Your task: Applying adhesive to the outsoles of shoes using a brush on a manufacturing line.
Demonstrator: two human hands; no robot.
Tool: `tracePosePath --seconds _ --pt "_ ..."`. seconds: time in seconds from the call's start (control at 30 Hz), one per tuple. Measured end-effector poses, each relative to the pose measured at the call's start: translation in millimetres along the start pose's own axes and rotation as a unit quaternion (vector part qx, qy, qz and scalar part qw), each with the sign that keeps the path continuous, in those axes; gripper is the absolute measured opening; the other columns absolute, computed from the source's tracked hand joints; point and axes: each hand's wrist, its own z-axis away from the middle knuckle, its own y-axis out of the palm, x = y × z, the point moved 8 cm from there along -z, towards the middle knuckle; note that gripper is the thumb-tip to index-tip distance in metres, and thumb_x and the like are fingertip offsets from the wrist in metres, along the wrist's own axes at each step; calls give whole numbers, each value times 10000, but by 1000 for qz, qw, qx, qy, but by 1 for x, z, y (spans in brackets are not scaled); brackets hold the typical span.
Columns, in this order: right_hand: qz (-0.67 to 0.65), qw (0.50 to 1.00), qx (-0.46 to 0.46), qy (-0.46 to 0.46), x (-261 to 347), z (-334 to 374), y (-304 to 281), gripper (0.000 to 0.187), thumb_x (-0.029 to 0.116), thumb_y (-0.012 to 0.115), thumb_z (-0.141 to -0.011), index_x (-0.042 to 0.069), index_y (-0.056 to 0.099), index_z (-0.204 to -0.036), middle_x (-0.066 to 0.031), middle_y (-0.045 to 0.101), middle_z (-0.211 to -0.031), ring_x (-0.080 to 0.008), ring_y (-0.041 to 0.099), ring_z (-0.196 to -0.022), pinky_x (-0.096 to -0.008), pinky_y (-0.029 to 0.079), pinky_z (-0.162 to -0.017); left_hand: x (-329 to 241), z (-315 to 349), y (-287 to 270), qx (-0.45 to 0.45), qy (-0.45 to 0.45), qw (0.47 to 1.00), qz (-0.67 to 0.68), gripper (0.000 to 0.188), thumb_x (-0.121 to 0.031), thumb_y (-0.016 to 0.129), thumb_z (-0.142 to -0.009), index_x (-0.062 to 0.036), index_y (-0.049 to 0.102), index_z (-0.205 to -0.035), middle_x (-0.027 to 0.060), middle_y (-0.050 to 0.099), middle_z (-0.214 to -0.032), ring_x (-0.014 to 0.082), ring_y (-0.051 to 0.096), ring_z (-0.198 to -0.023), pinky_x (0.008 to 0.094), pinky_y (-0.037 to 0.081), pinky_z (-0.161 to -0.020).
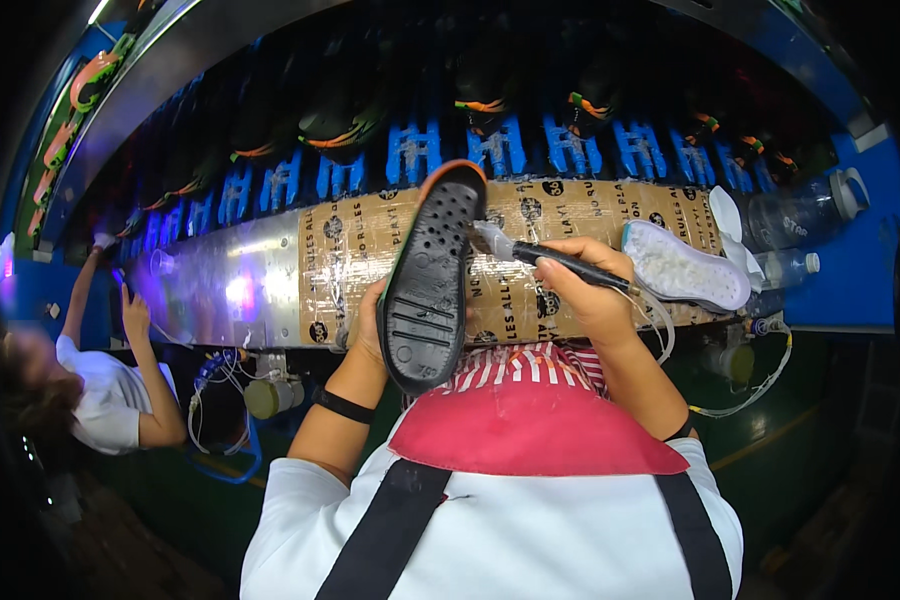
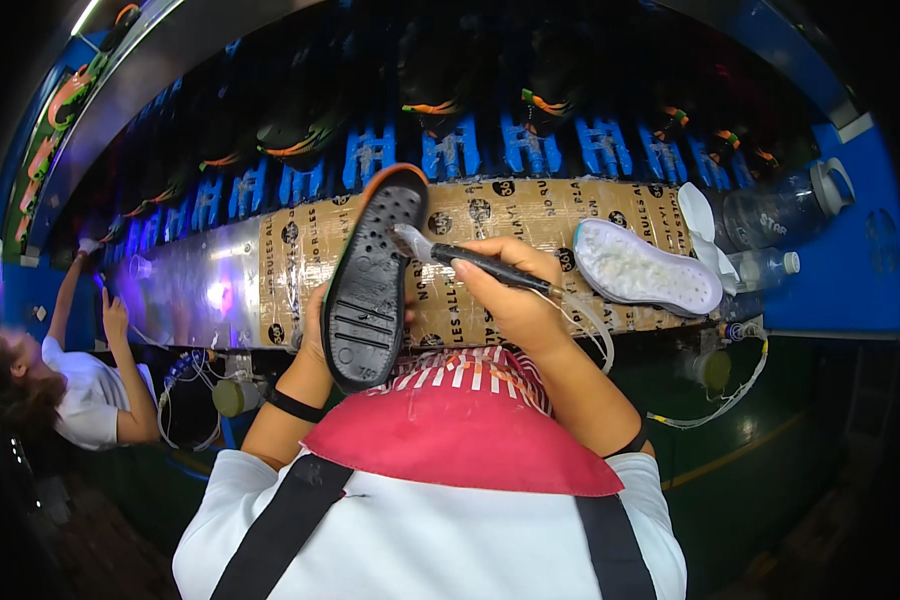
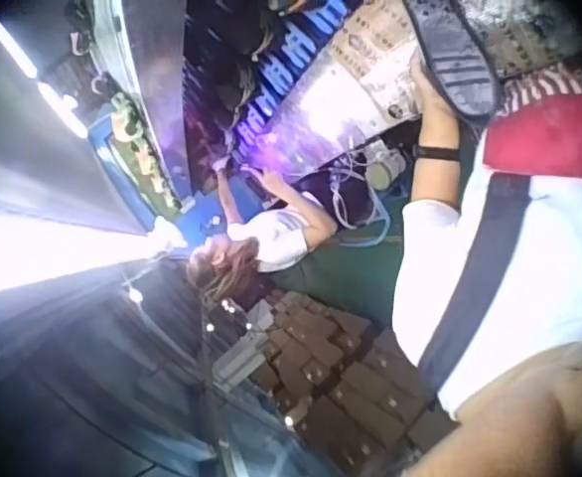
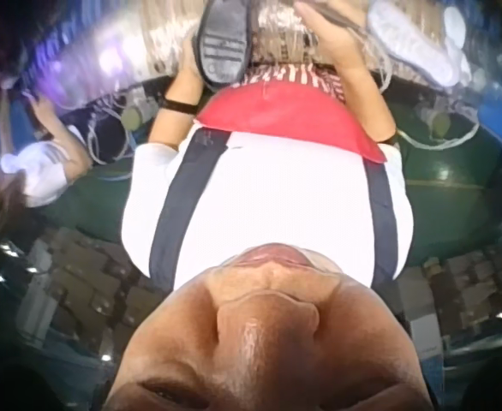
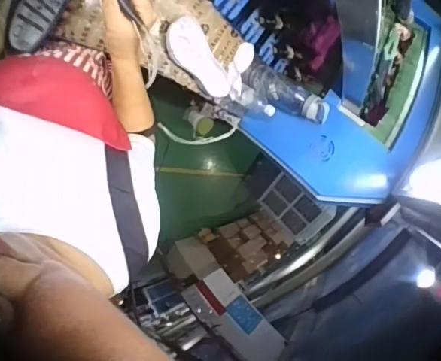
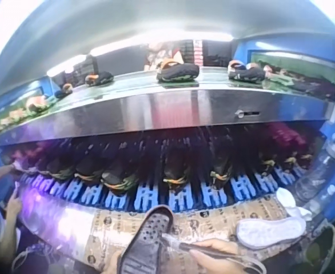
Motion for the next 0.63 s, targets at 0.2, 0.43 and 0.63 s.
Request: tracePosePath --seconds 0.2,0.43,0.63 --pt "-110 994 -4 -7 26 -16 25 157 47 674 -820 -40 652 -949 -70 672 -795 -66 602 -682 -190 478 -601 -22 -26 35 109 132 981 93 814 -656 319 -844 -15 396 -1340 279 535 -1181 421 584 -1016 482 508 -876" --pt "-13 996 -78 -35 52 -32 31 157 109 680 -810 -18 645 -895 -57 623 -672 -103 590 -587 -239 465 -506 8 -24 80 187 104 971 109 870 -701 394 -803 -59 344 -1388 271 476 -1258 428 529 -1094 486 464 -946" --pt "173 939 -116 -274 70 -32 45 145 101 694 -756 1 647 -849 -106 619 -681 -193 597 -589 -292 446 -547 30 -43 44 133 87 978 136 813 -675 354 -842 -97 316 -1412 129 453 -1348 377 500 -1167 461 445 -972"
